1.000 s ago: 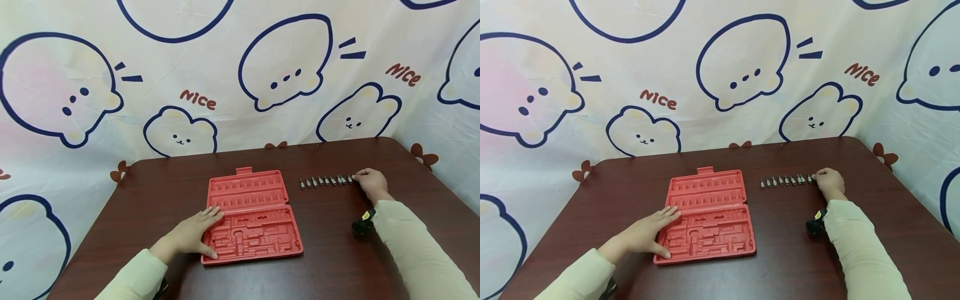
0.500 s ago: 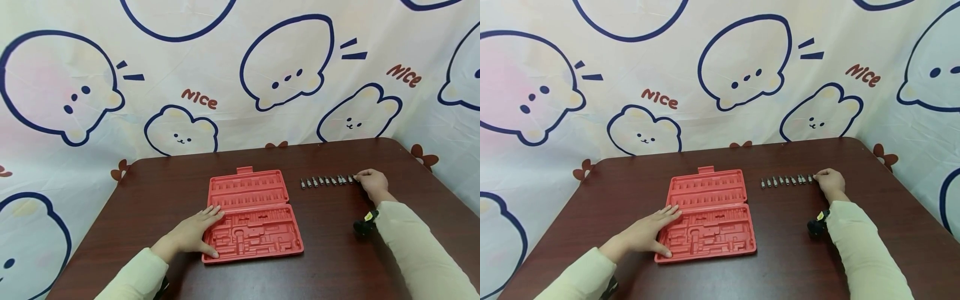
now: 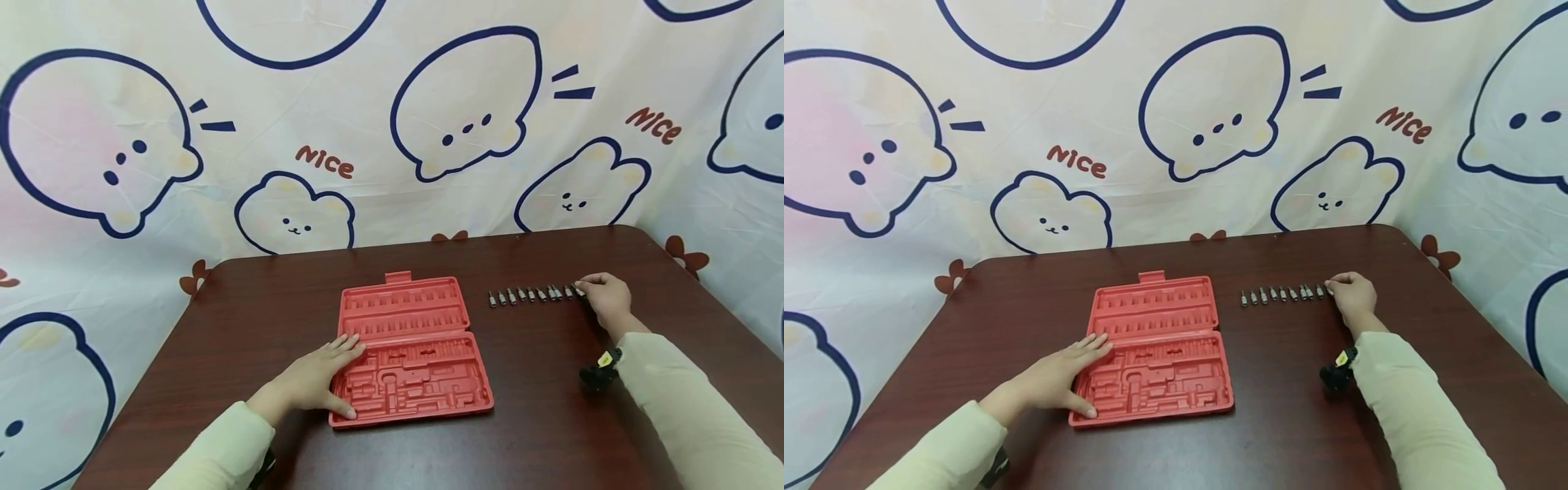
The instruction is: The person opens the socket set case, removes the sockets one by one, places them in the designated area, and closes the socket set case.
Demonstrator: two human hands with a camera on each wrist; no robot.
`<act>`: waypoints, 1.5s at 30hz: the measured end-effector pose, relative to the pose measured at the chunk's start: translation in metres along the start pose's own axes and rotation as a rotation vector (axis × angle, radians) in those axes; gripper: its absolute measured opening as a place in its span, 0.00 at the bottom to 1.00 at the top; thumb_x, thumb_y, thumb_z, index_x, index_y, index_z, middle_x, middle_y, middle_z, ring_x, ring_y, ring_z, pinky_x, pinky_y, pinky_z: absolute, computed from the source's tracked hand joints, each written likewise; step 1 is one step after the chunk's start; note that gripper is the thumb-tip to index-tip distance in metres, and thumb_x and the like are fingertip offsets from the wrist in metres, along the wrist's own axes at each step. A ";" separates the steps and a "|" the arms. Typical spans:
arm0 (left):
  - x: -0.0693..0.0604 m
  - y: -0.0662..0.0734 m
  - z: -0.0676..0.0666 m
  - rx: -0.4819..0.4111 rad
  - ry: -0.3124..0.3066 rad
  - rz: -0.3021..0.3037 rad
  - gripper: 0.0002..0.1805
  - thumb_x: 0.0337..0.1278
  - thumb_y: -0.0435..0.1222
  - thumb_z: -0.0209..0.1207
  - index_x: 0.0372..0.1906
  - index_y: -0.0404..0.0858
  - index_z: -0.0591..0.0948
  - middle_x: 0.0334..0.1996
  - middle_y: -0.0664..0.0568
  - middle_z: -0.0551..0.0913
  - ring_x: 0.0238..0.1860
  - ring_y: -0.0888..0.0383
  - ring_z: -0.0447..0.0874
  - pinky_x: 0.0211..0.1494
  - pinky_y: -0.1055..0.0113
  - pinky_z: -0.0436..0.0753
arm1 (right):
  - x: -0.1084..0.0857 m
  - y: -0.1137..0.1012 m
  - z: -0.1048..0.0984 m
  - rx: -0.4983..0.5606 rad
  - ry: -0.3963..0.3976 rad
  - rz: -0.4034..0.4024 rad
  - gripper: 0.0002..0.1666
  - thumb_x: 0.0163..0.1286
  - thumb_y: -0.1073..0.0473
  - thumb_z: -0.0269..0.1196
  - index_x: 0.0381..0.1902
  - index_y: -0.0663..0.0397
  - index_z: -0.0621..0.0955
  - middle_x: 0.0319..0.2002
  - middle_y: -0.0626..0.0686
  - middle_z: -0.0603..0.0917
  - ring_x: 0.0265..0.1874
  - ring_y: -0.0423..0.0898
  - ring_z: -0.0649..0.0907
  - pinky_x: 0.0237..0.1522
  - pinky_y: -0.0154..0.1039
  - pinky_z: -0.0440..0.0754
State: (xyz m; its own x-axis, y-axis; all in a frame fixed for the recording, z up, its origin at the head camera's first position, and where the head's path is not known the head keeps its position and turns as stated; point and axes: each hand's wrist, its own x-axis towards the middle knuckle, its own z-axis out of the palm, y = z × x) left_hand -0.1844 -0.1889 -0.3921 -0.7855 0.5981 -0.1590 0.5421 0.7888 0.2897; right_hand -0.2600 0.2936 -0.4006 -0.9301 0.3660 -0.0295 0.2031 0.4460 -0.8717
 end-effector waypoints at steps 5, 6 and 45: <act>0.000 -0.002 0.000 -0.004 0.001 -0.005 0.57 0.22 0.67 0.58 0.65 0.44 0.57 0.65 0.51 0.51 0.65 0.53 0.43 0.59 0.51 0.56 | -0.004 -0.013 0.015 0.034 -0.039 -0.037 0.20 0.63 0.54 0.52 0.44 0.66 0.72 0.43 0.58 0.70 0.30 0.44 0.68 0.26 0.36 0.68; 0.001 -0.002 0.000 -0.003 0.002 -0.005 0.57 0.22 0.67 0.58 0.65 0.44 0.57 0.65 0.51 0.51 0.65 0.53 0.43 0.59 0.51 0.56 | -0.005 -0.016 0.019 0.041 -0.050 -0.053 0.20 0.63 0.54 0.53 0.45 0.66 0.72 0.43 0.58 0.70 0.30 0.43 0.68 0.26 0.36 0.68; -0.002 -0.002 0.002 -0.003 0.027 -0.001 0.56 0.22 0.68 0.57 0.64 0.45 0.57 0.65 0.53 0.51 0.65 0.54 0.43 0.58 0.52 0.57 | -0.037 -0.083 0.149 0.234 -0.529 0.101 0.28 0.61 0.61 0.56 0.58 0.62 0.63 0.50 0.63 0.70 0.45 0.54 0.74 0.44 0.47 0.72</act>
State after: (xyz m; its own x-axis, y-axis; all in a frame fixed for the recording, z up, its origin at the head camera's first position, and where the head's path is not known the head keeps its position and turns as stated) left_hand -0.1836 -0.1915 -0.3939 -0.7940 0.5929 -0.1340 0.5400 0.7893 0.2923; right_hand -0.2881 0.1210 -0.4002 -0.9481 -0.0873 -0.3057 0.2816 0.2158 -0.9350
